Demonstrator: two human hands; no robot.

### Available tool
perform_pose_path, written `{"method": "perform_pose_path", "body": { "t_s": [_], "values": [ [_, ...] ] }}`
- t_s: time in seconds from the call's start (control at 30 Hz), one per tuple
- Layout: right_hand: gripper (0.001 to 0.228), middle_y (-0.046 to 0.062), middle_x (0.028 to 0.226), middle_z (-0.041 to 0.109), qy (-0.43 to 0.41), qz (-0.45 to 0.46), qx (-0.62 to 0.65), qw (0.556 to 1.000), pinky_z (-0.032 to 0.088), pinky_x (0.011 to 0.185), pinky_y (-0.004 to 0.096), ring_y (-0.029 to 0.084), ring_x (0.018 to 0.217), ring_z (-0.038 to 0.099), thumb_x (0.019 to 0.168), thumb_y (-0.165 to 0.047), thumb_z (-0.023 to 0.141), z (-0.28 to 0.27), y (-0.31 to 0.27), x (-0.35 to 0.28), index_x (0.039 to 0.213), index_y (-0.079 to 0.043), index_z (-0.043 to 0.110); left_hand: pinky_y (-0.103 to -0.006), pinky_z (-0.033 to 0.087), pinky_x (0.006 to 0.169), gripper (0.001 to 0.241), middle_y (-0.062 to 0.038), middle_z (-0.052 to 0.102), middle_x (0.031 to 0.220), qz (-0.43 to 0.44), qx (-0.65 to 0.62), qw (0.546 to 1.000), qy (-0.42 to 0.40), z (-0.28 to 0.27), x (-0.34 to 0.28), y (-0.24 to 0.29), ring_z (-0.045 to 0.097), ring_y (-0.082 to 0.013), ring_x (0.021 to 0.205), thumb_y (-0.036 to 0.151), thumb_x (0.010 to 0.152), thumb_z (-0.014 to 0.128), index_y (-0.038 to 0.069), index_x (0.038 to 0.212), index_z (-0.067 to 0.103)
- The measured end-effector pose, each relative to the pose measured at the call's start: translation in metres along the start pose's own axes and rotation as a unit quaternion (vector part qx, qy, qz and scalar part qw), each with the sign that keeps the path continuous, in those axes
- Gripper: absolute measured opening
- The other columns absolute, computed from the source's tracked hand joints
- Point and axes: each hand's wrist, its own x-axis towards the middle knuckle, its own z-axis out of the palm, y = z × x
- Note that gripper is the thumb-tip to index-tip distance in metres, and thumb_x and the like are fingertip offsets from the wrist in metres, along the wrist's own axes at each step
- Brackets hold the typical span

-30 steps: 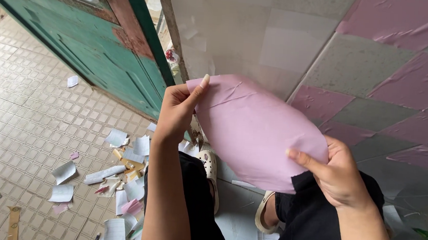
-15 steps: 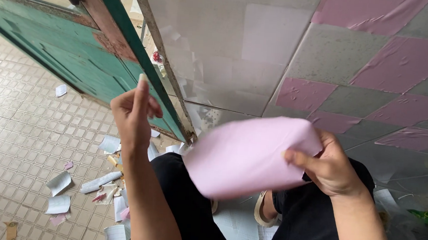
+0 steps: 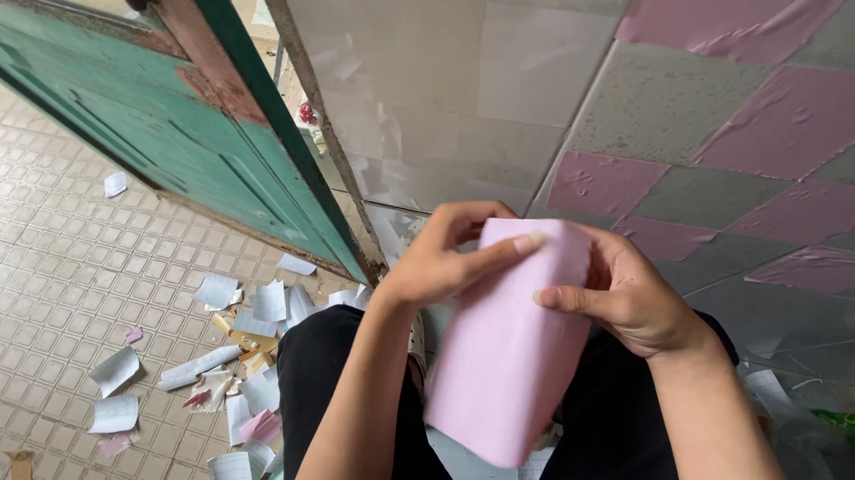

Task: Cutting and trimming pink vinyl sheets using scissors and a utility knife

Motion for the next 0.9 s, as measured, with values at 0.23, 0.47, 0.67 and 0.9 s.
{"method": "perform_pose_path", "body": {
  "t_s": [0.23, 0.47, 0.67, 0.9],
  "values": [
    [0.054, 0.008, 0.086, 0.071, -0.030, -0.008, 0.057, 0.998, 0.061, 0.068, 0.030, 0.016, 0.075, 0.072, 0.072, 0.006, 0.083, -0.005, 0.006, -0.009, 0.122, 0.004, 0.064, -0.0246, 0.045, 0.068, 0.012, -0.002, 0.063, 0.072, 0.043, -0.101, 0.991, 0.077, -0.037, 0.002, -0.037, 0.055, -0.0108, 0.070, 0.012, 0.090, 0.079, 0.003, 0.084, 0.072],
    [0.060, 0.013, 0.091, 0.074, 0.110, -0.011, 0.057, 0.992, 0.062, 0.069, 0.036, 0.021, 0.076, 0.073, 0.074, 0.011, 0.080, -0.015, 0.014, -0.002, 0.130, 0.000, 0.060, -0.0277, 0.045, 0.065, 0.018, -0.007, 0.061, 0.065, 0.078, -0.119, 0.969, 0.201, -0.072, -0.005, -0.032, 0.053, -0.0133, 0.064, 0.010, 0.091, 0.079, -0.003, 0.080, 0.072],
    [0.052, 0.011, 0.085, 0.073, 0.178, -0.075, -0.046, 0.980, 0.062, 0.066, 0.031, 0.015, 0.073, 0.069, 0.074, 0.007, 0.084, -0.009, -0.019, 0.009, 0.120, -0.003, 0.062, -0.0291, 0.043, 0.070, 0.028, -0.004, 0.064, 0.061, -0.044, 0.092, 0.982, 0.156, -0.085, -0.026, 0.004, 0.054, -0.0141, 0.068, 0.028, 0.084, 0.086, 0.003, 0.075, 0.077],
    [0.039, 0.006, 0.079, 0.077, 0.104, -0.046, -0.208, 0.972, 0.047, 0.067, 0.021, 0.008, 0.070, 0.062, 0.076, 0.001, 0.085, 0.013, -0.070, 0.030, 0.112, -0.007, 0.072, -0.0229, 0.054, 0.078, 0.028, 0.000, 0.076, 0.091, -0.037, 0.091, 0.990, 0.101, -0.079, -0.022, 0.006, 0.067, -0.0076, 0.083, 0.030, 0.085, 0.079, 0.005, 0.096, 0.076]
  ]
}}
